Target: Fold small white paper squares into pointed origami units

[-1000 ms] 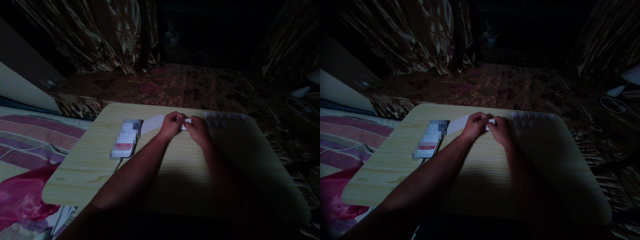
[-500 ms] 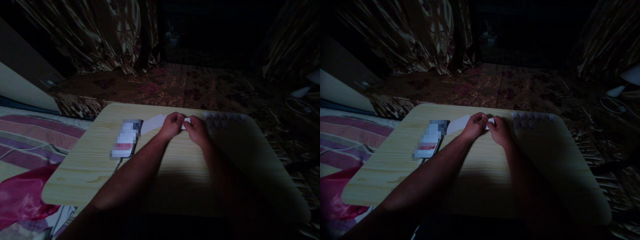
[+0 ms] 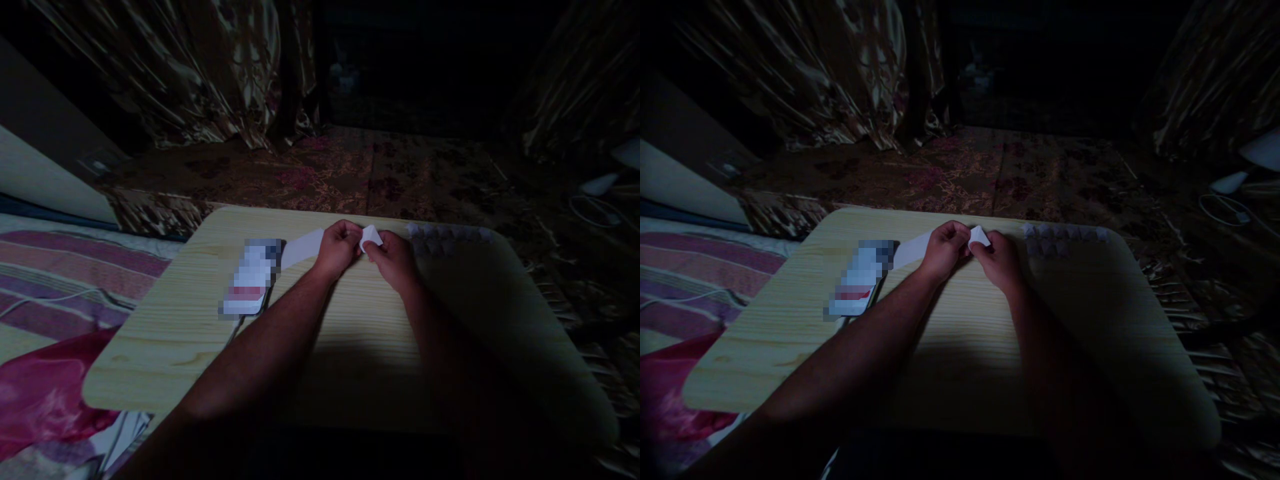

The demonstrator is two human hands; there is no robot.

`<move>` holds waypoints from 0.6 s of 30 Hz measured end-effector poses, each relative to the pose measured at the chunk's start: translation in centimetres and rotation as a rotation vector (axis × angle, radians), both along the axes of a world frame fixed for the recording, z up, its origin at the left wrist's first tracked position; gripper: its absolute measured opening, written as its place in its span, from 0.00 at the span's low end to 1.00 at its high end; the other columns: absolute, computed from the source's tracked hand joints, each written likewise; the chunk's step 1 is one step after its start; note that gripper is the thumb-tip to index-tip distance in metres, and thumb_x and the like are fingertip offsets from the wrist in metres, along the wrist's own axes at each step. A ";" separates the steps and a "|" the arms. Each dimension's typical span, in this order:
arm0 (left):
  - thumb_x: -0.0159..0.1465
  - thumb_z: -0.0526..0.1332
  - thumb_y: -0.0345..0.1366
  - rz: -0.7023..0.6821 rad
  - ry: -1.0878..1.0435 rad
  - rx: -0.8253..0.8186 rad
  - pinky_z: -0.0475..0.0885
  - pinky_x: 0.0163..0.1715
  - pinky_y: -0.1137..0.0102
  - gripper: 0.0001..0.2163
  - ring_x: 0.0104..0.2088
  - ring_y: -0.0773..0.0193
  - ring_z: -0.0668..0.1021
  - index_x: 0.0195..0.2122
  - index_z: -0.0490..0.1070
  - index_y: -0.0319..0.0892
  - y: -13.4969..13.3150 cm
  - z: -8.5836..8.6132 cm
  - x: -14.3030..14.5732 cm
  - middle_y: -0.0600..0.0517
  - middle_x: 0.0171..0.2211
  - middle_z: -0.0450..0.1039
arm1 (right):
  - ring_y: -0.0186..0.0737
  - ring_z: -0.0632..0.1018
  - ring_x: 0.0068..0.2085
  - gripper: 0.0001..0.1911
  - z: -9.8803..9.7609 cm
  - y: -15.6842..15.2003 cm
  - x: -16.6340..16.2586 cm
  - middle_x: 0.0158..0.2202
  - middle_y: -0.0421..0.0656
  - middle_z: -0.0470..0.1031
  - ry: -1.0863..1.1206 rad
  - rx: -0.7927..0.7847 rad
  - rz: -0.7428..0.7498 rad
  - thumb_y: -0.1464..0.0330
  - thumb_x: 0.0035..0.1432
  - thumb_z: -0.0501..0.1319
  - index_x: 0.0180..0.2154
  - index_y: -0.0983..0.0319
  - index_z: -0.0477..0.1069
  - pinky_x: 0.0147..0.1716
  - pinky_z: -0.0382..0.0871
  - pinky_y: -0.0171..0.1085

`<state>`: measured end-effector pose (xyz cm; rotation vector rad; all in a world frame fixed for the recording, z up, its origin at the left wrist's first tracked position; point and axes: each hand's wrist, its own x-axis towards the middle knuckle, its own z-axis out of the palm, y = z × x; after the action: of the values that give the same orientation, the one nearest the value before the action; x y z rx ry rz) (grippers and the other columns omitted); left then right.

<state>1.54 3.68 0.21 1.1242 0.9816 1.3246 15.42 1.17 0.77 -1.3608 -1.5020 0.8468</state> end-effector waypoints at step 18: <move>0.50 0.71 0.35 -0.008 -0.077 0.036 0.70 0.30 0.72 0.12 0.25 0.68 0.75 0.36 0.76 0.39 0.2 -0.4 0.1 0.54 0.26 0.76 | 0.33 0.68 0.21 0.11 -0.8 0.6 0.3 0.18 0.36 0.71 0.122 0.001 -0.009 0.62 0.53 0.63 0.22 0.59 0.67 0.23 0.58 0.34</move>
<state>1.65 3.91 -0.20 1.0942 0.8994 1.3741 15.77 1.74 -0.04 -1.2909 -1.4008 0.9072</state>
